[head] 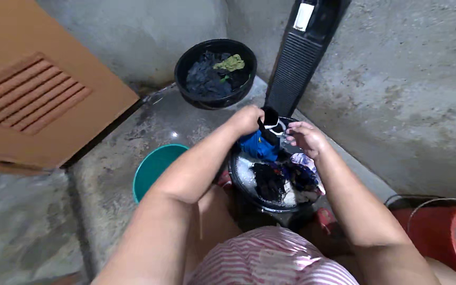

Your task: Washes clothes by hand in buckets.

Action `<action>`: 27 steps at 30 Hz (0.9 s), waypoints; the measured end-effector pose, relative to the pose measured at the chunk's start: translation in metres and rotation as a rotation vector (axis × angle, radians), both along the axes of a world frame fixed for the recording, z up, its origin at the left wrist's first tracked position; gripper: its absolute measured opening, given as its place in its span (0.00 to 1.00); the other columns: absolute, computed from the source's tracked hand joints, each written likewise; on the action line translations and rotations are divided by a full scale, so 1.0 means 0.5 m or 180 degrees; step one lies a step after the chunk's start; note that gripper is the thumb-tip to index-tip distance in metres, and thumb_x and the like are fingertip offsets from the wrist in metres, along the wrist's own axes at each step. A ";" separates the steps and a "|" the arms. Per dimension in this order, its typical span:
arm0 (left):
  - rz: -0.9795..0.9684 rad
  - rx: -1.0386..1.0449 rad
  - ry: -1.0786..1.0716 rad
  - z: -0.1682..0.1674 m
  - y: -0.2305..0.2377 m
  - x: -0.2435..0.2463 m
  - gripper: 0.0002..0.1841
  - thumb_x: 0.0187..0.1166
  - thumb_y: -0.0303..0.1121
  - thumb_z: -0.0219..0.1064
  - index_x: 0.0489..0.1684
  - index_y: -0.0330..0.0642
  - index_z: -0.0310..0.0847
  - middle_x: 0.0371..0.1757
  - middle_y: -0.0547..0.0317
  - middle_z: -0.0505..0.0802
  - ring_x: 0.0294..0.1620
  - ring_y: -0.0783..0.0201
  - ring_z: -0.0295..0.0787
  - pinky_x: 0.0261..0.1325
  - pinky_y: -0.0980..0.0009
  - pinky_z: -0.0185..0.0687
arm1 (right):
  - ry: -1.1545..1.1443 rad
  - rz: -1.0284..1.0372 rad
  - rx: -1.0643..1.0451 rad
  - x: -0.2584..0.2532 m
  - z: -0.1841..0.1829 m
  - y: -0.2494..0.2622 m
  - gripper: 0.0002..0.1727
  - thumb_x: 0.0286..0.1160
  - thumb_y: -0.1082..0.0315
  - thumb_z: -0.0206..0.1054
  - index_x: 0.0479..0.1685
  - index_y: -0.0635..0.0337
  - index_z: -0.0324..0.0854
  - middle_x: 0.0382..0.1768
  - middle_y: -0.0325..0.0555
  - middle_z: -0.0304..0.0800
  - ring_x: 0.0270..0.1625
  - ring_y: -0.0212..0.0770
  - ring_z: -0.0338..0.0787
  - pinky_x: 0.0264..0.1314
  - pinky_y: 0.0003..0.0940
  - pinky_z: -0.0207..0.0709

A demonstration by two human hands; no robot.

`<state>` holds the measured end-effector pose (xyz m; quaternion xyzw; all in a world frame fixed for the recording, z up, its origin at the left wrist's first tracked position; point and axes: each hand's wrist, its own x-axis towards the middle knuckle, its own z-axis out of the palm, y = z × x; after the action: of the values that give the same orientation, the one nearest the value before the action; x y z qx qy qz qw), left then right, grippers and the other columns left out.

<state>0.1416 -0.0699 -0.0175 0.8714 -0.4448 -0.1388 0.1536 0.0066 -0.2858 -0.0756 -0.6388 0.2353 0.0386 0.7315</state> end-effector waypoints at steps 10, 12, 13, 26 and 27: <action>0.0228 -0.0319 0.0323 0.013 -0.138 -0.046 0.11 0.76 0.24 0.65 0.51 0.42 0.89 0.60 0.45 0.86 0.66 0.50 0.83 0.69 0.51 0.80 | 0.0181 0.0171 -0.0532 0.011 -0.045 -0.008 0.41 0.80 0.69 0.67 0.93 0.39 0.53 0.78 0.55 0.75 0.57 0.53 0.91 0.47 0.50 0.89; 0.0158 -0.0670 0.0462 0.035 -0.135 -0.076 0.13 0.75 0.23 0.66 0.54 0.44 0.89 0.62 0.47 0.86 0.67 0.53 0.82 0.69 0.53 0.80 | 0.0126 0.0024 -0.0444 0.034 -0.063 0.007 0.36 0.81 0.65 0.66 0.89 0.38 0.60 0.75 0.53 0.79 0.59 0.51 0.90 0.49 0.50 0.88; 0.0079 -0.0772 0.0541 0.044 -0.124 -0.088 0.15 0.76 0.25 0.68 0.59 0.46 0.88 0.66 0.48 0.85 0.69 0.54 0.82 0.70 0.53 0.81 | 0.0044 -0.0212 -0.0444 0.046 -0.073 0.007 0.26 0.83 0.65 0.64 0.80 0.47 0.71 0.67 0.53 0.85 0.56 0.48 0.91 0.51 0.49 0.87; 0.0681 -0.0900 0.2346 -0.017 0.111 -0.189 0.22 0.86 0.46 0.64 0.73 0.47 0.82 0.70 0.59 0.88 0.65 0.68 0.88 0.70 0.67 0.85 | 0.0240 -0.0178 -0.1264 0.144 -0.174 -0.077 0.19 0.87 0.63 0.59 0.67 0.67 0.77 0.53 0.58 0.91 0.49 0.50 0.92 0.54 0.51 0.87; 0.0523 -0.0296 0.1997 -0.035 0.101 -0.172 0.25 0.87 0.50 0.62 0.78 0.49 0.79 0.74 0.56 0.85 0.71 0.64 0.84 0.76 0.61 0.79 | 0.0437 0.0340 -0.1579 0.146 -0.231 -0.044 0.20 0.85 0.63 0.61 0.70 0.65 0.78 0.59 0.61 0.89 0.58 0.54 0.92 0.62 0.56 0.86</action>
<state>0.0556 -0.0194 -0.0352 0.8111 -0.3099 -0.3672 0.3335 0.0798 -0.3080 -0.1910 -0.8061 0.2526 0.0616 0.5316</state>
